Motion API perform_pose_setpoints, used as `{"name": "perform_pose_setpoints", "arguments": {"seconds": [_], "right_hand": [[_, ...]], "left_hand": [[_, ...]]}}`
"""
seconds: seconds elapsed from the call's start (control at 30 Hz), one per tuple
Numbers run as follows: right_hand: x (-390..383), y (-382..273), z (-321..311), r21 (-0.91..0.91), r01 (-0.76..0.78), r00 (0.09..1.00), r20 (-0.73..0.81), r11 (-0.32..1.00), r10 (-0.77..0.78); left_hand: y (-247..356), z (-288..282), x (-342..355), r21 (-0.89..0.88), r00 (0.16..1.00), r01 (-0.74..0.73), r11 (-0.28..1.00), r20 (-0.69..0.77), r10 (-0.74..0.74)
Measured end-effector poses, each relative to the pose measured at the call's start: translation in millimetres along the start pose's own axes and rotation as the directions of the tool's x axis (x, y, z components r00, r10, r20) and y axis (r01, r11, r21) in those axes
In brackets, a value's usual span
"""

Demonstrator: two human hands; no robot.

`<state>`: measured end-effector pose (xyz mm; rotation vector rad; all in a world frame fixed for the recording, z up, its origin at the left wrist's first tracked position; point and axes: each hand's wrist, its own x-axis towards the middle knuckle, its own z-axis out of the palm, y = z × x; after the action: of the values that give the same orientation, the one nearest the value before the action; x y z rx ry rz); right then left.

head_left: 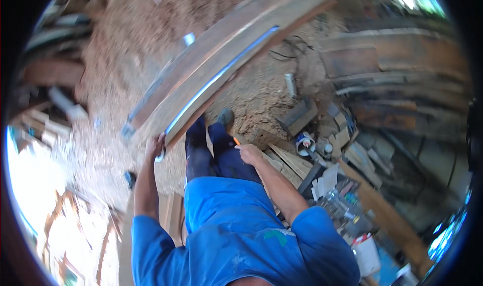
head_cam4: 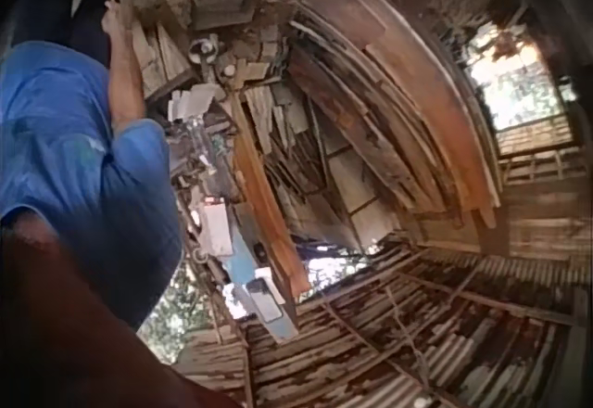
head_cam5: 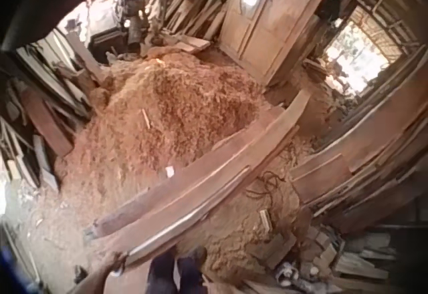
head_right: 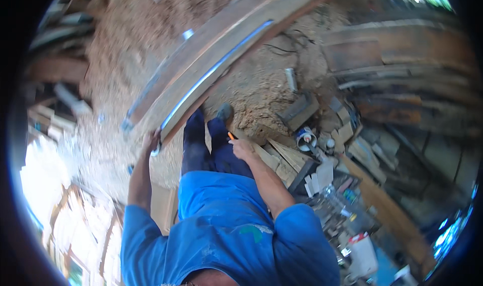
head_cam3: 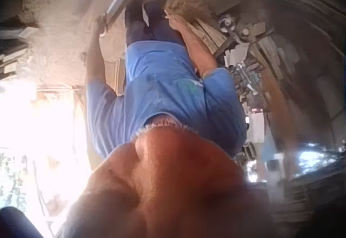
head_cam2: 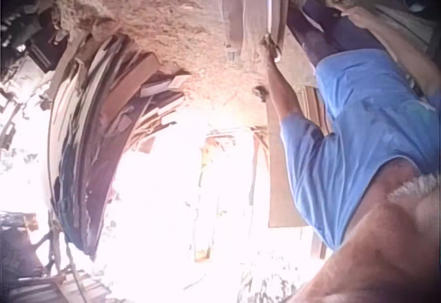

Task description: The person measures a long piece of wood with a tape measure, marks it with a pencil, and then cuts a smaller section from the end using a circular saw.

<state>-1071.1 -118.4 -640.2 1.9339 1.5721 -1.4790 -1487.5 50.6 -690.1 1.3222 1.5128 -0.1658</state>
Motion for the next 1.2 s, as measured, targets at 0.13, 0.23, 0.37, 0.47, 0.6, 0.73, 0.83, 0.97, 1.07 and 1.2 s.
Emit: {"name": "perform_pose_setpoints", "arguments": {"seconds": [0.13,0.23,0.37,0.47,0.6,0.73,0.83,0.97,1.07,1.2], "right_hand": [[19,-13,-26,0.048,0.080,0.995,-0.069,0.996,-0.077],[41,-28,-55,0.039,0.111,0.992,-0.060,0.993,-0.108],[64,-63,-80,-0.035,0.247,0.957,-0.149,0.968,-0.249],[78,-95,-90,-0.185,0.175,0.975,-0.105,0.967,-0.197],[96,-134,-92,-0.262,0.206,0.946,-0.193,0.943,-0.261],[110,-153,-93,-0.325,0.167,0.954,-0.186,0.931,-0.236],[115,-157,-95,-0.346,0.165,0.956,-0.174,0.923,-0.236],[119,-159,-96,-0.356,0.202,0.942,-0.184,0.912,-0.280],[121,-160,-95,-0.407,0.190,0.951,-0.149,0.894,-0.270],[122,-160,-90,-0.392,0.197,0.940,-0.184,0.899,-0.286]], "left_hand": [[-4,2,-1,-0.018,0.999,0.042,0.999,-0.021,-0.043],[-2,3,-4,-0.013,0.999,0.035,0.999,-0.011,-0.035],[2,0,-8,-0.073,0.998,0.010,0.997,-0.062,-0.014],[3,-3,-7,-0.071,0.998,0.057,0.996,-0.013,-0.058],[3,-2,-8,-0.092,0.998,0.056,0.994,-0.024,-0.059],[4,-1,-11,-0.082,0.994,-0.047,0.995,-0.104,0.038],[4,-1,-10,-0.078,0.995,-0.035,0.996,-0.100,0.027],[4,-2,-10,-0.071,0.996,-0.014,0.997,-0.085,0.008],[5,-2,-11,-0.100,0.997,-0.023,0.995,-0.082,0.014],[7,-3,-11,-0.083,0.996,-0.017,0.996,-0.088,0.010]]}}
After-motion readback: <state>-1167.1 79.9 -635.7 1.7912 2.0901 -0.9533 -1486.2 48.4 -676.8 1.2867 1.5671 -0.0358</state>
